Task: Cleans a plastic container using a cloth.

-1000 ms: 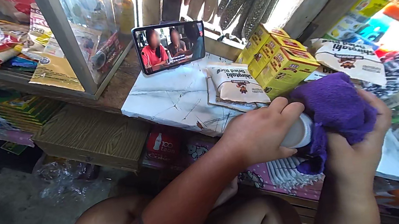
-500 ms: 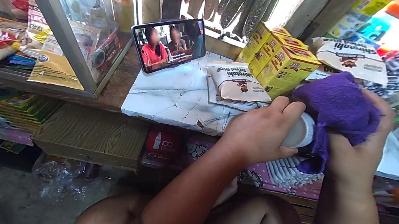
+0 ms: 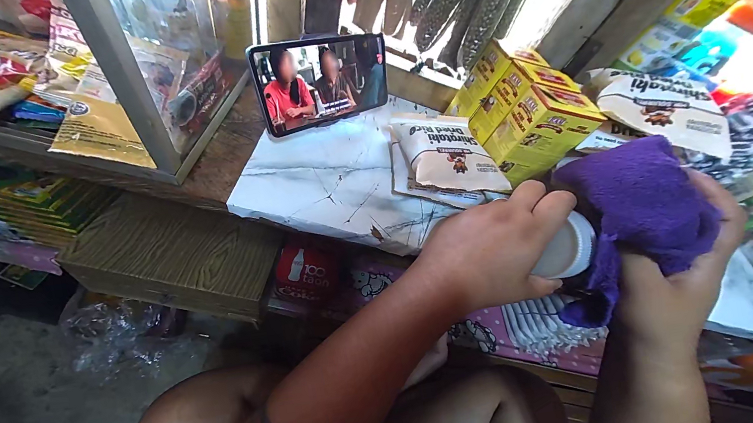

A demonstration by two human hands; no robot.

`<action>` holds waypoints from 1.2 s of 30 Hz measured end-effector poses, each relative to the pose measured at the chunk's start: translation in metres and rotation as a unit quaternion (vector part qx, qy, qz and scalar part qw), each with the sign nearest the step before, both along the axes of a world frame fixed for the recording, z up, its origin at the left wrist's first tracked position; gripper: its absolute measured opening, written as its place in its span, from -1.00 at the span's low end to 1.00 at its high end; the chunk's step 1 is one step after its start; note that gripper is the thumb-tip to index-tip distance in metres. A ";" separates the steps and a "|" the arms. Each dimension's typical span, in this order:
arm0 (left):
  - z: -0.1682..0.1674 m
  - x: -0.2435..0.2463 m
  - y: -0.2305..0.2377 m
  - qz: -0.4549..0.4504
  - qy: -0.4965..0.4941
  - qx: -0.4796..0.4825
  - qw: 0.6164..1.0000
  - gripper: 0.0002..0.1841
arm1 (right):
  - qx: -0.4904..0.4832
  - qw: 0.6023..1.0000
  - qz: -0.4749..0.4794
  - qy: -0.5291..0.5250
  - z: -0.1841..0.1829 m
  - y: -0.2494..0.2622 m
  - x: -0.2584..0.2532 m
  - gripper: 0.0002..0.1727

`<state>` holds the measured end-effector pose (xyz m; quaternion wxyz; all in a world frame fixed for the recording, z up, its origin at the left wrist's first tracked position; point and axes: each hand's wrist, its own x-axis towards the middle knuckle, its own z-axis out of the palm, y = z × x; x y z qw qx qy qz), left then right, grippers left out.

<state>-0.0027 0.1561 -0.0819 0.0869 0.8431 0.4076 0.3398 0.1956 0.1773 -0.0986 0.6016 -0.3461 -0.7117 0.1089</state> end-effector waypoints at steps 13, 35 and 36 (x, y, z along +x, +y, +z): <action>0.001 0.000 -0.001 -0.002 -0.006 0.002 1.000 -0.29 | 0.070 0.998 -0.007 0.001 -0.015 -0.012 -0.010 -0.21; -0.002 0.000 0.002 -0.007 -0.012 0.005 1.000 -0.24 | 0.016 0.998 -0.033 -0.044 0.002 -0.002 0.006 -0.16; -0.002 0.000 0.002 -0.008 -0.011 0.005 1.000 -0.24 | 0.019 0.998 -0.034 -0.043 0.001 -0.002 0.006 -0.17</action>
